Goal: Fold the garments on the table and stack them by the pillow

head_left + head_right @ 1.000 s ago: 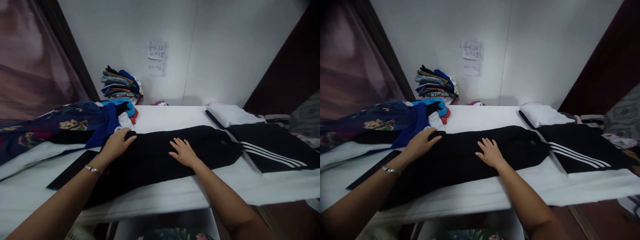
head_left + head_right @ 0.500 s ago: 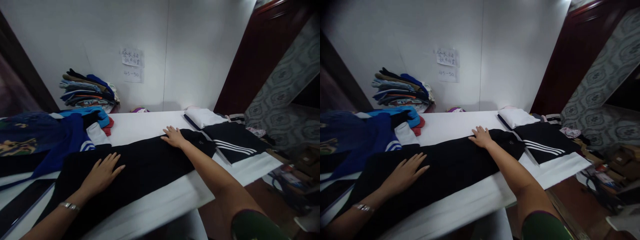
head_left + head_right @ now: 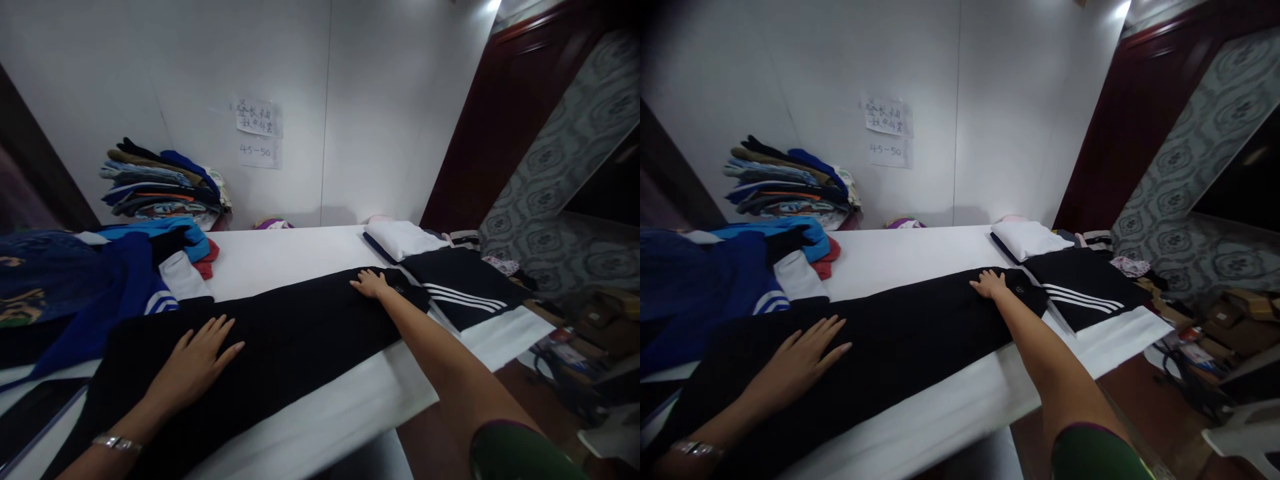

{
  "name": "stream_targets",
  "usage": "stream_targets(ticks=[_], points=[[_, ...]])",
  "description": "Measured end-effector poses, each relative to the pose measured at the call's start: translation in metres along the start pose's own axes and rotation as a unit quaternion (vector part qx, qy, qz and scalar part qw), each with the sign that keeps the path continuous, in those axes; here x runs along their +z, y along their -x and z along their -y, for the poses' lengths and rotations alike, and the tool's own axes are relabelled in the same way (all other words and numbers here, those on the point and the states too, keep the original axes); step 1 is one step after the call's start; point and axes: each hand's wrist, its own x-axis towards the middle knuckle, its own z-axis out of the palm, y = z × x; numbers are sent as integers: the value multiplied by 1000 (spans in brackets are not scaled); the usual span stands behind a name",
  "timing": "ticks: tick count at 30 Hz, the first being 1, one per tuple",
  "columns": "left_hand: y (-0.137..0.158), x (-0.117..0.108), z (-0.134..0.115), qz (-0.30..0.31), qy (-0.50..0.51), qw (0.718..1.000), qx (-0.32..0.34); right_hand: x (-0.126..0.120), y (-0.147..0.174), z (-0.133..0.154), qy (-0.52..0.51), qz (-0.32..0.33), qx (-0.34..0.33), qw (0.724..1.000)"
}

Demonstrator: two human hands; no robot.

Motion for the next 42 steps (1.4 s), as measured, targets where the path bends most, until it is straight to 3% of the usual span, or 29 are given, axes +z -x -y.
stream_targets(ticks=[4,11,15,19,25,30,34,36,38,42], points=[[0,0,0,11,-13,1000,7,-14,-8,15,-9,-26,-23,999],[-2,3,3,-3,-24,1000,15,20,0,35,-42,-2,-64,997],[0,-3,1,-4,-24,999,38,14,-5,29,-51,14,-64,997],[2,-3,4,-13,-44,995,83,5,-4,11,-48,-15,-35,998],[-2,2,5,1,-32,998,61,12,4,-11,-40,-14,27,999],[2,-11,-10,9,-6,1000,13,-6,12,9,-33,-10,15,999],[5,-18,-17,9,18,1000,7,-14,37,58,-45,-71,-88,993],[6,-18,-19,5,33,999,2,-6,55,85,-56,-91,-174,979],[7,-17,-20,-7,54,999,-1,8,70,105,-52,-72,-240,967],[12,-24,-16,-33,117,993,-3,39,85,121,-7,-53,-269,962]])
